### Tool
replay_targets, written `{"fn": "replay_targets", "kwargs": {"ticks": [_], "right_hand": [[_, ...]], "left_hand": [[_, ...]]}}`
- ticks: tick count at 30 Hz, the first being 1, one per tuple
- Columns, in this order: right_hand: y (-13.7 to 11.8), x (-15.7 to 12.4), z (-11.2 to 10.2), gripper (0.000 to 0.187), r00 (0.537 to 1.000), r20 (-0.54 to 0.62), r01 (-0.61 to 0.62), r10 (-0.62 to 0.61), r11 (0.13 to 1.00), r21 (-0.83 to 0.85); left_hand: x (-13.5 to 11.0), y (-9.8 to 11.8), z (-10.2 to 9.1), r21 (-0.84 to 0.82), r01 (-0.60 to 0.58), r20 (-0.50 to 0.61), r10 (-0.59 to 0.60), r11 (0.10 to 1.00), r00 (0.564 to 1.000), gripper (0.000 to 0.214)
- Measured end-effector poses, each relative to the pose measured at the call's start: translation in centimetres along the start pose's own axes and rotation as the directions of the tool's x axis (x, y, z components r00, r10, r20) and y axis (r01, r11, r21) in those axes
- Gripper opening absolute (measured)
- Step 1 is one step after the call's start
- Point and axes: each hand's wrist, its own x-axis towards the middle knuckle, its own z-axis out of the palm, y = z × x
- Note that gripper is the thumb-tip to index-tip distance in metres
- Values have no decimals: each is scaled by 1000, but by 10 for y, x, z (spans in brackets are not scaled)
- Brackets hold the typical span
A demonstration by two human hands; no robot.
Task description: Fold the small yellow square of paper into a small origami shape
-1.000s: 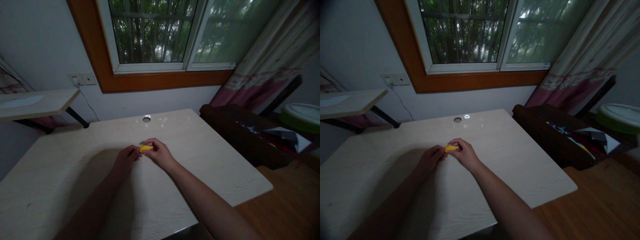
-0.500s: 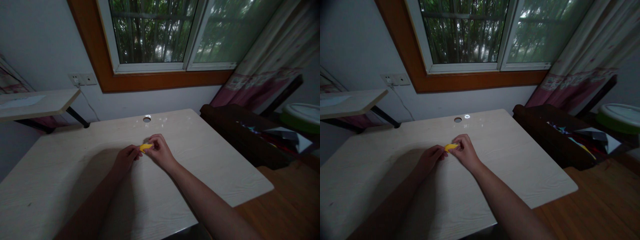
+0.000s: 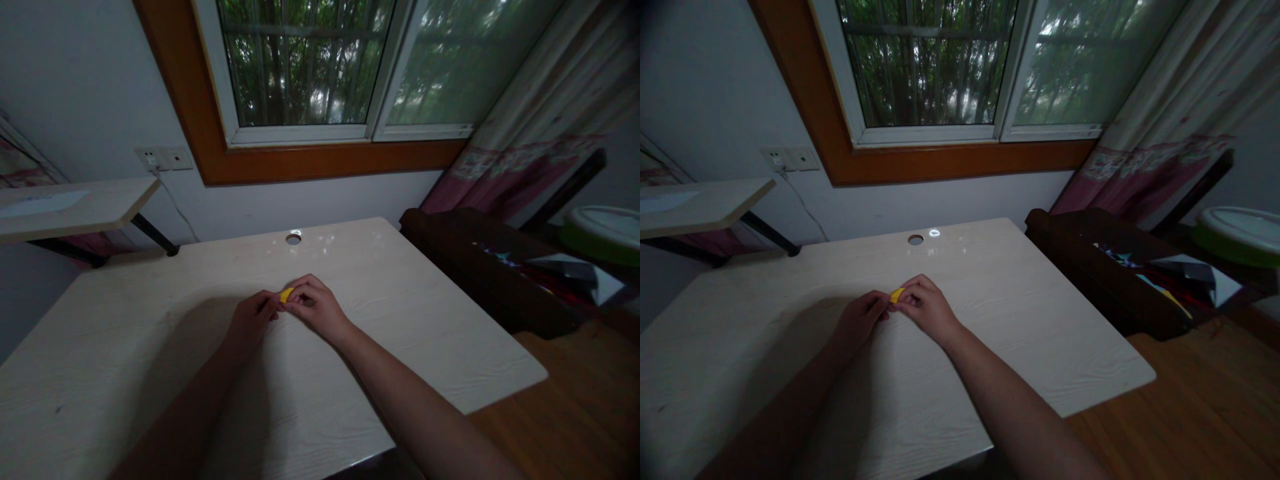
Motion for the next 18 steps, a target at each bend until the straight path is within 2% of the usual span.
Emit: {"fn": "replay_targets", "kwargs": {"ticks": [18], "right_hand": [[5, 1, -2, 9, 1000, -16, -4, 5, 1000, 19]], "left_hand": [[-1, -1, 0, -54, 29, -3, -29, 998, 1000, 33]]}}
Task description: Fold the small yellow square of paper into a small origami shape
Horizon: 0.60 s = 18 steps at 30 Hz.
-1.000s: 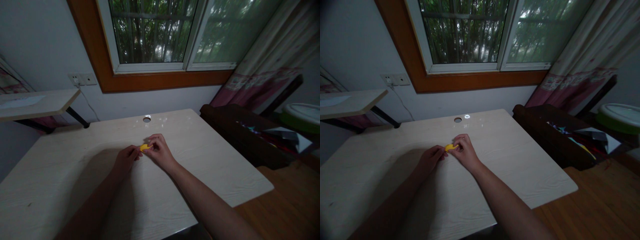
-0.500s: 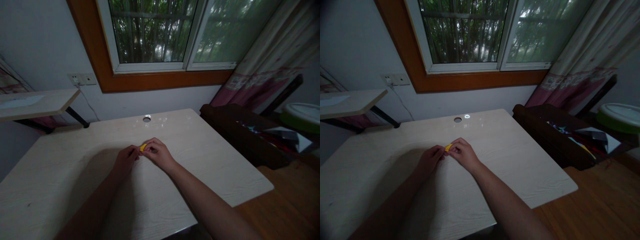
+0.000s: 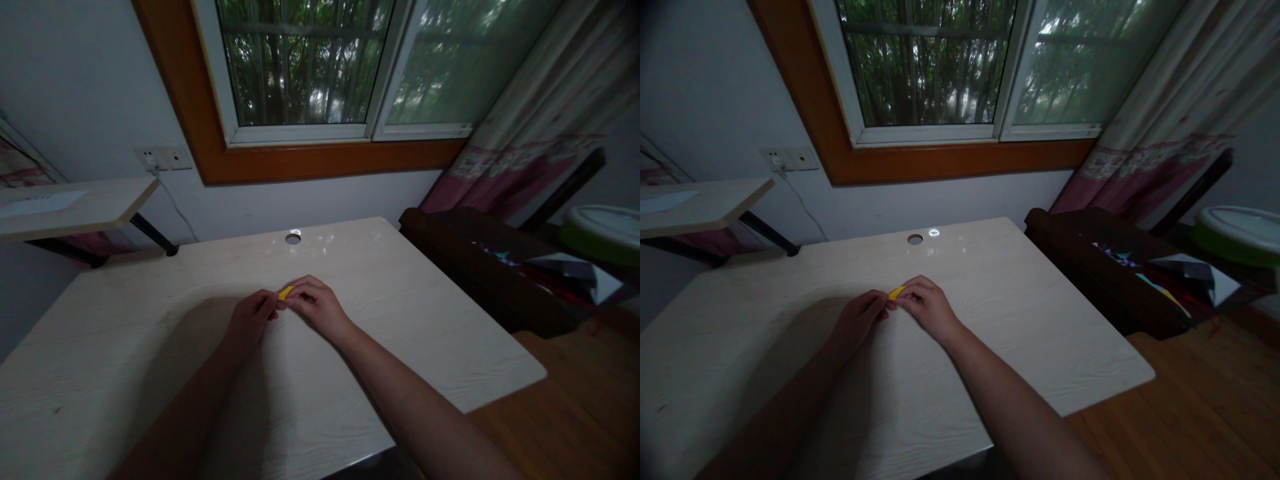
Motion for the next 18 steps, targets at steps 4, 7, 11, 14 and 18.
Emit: {"fn": "replay_targets", "kwargs": {"ticks": [4, 7, 11, 14, 18], "right_hand": [[1, 1, 1, 9, 999, -20, -30, 30, 999, 29], [2, 1, 1, 10, 998, -32, -48, 50, 998, 48], [3, 1, 1, 11, 998, -43, -51, 54, 997, 58], [3, 1, 1, 10, 998, -39, -56, 59, 996, 67], [4, 1, 1, 9, 997, -38, -68, 70, 996, 61]], "left_hand": [[-1, 4, -1, -10, -1, -1, 1, 1000, 1000, 32], [0, 2, -1, -1, -21, 7, 21, 1000, 1000, 34], [0, -2, -1, -27, -35, 9, 35, 999, 999, 36], [0, -2, -1, -54, -34, 14, 35, 998, 999, 38], [-1, -2, -1, -80, -39, 14, 40, 996, 999, 37]]}}
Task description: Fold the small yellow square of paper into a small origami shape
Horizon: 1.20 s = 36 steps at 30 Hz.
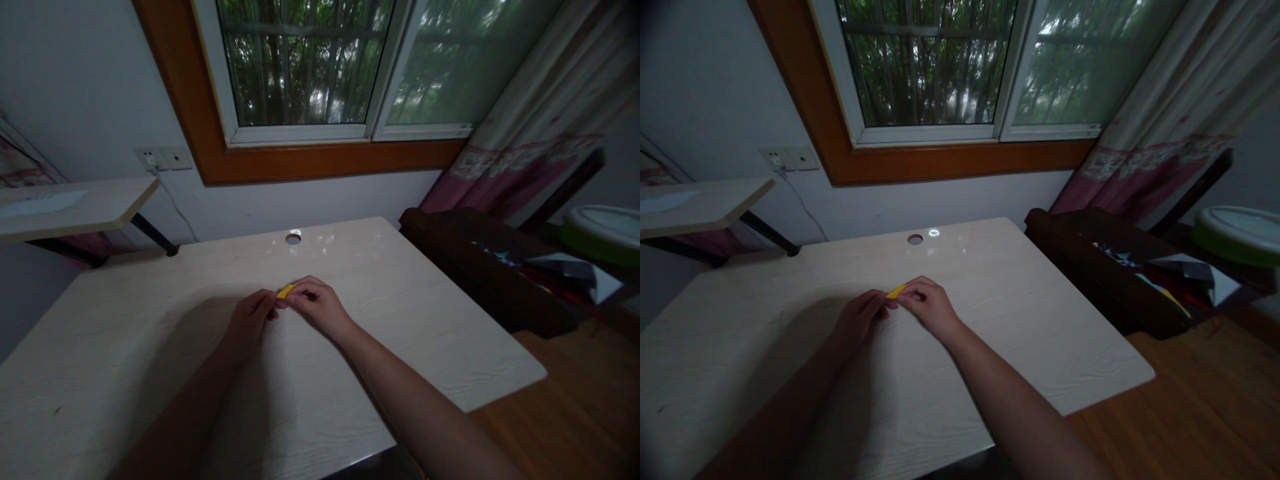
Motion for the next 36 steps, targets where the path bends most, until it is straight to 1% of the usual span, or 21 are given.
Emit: {"fn": "replay_targets", "kwargs": {"ticks": [12, 17, 21, 24, 27, 29, 30, 33, 36], "right_hand": [[-2, 0, 0, 11, 999, 3, -33, 33, 999, -9], [-3, 1, 0, 11, 999, -10, -52, 52, 999, 3], [1, 1, 0, 13, 996, -5, -83, 83, 996, 17], [3, 1, 0, 14, 992, -6, -124, 125, 989, 77], [1, 1, 0, 16, 980, -16, -191, 197, 966, 172], [-2, 1, 0, 18, 970, 7, -238, 245, 936, 258], [-4, 1, 0, 19, 965, 27, -256, 260, 918, 303], [-9, 1, 1, 21, 957, 80, -288, 280, 874, 391], [-10, 1, 2, 23, 954, 104, -298, 280, 865, 403]], "left_hand": [[0, 0, 1, -52, -6, 16, 7, 999, 1000, 36], [0, 1, 0, -26, -12, 15, 12, 1000, 1000, 34], [0, 3, 0, -38, -15, 17, 16, 999, 1000, 33], [-1, 6, 1, -56, -38, -1, 38, 998, 999, 31], [-1, 6, 2, -88, -52, -29, 50, 995, 998, 23], [-1, 5, 4, -116, -48, -48, 43, 992, 998, 19], [0, 4, 4, -139, -42, -71, 32, 989, 997, 21], [0, 2, 5, -171, -35, -90, 20, 985, 996, 22], [1, 0, 4, -169, -36, -85, 22, 985, 996, 21]]}}
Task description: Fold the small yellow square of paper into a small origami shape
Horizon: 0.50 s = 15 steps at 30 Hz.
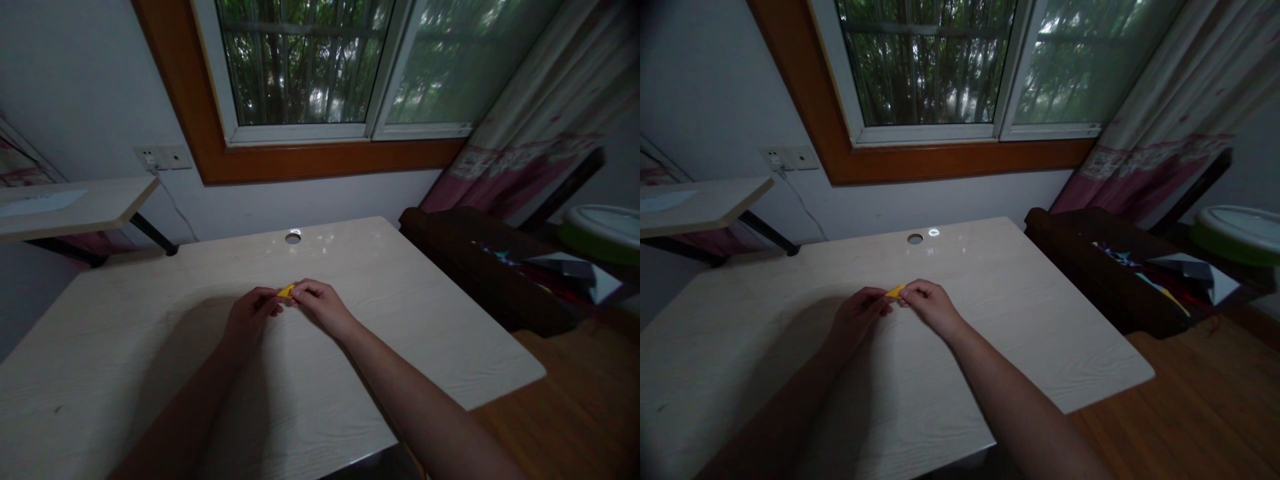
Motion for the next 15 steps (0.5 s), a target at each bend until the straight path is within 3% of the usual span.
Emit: {"fn": "replay_targets", "kwargs": {"ticks": [6, 15], "right_hand": [[7, 1, 0, 28, 1000, 15, 7, -5, 996, -86], [10, 1, 0, 28, 998, 65, -10, 15, 998, -67]], "left_hand": [[0, -3, -1, 11, -25, 18, 24, 1000, 1000, 21], [2, -4, 1, -81, -64, -5, 64, 995, 998, 26]]}}
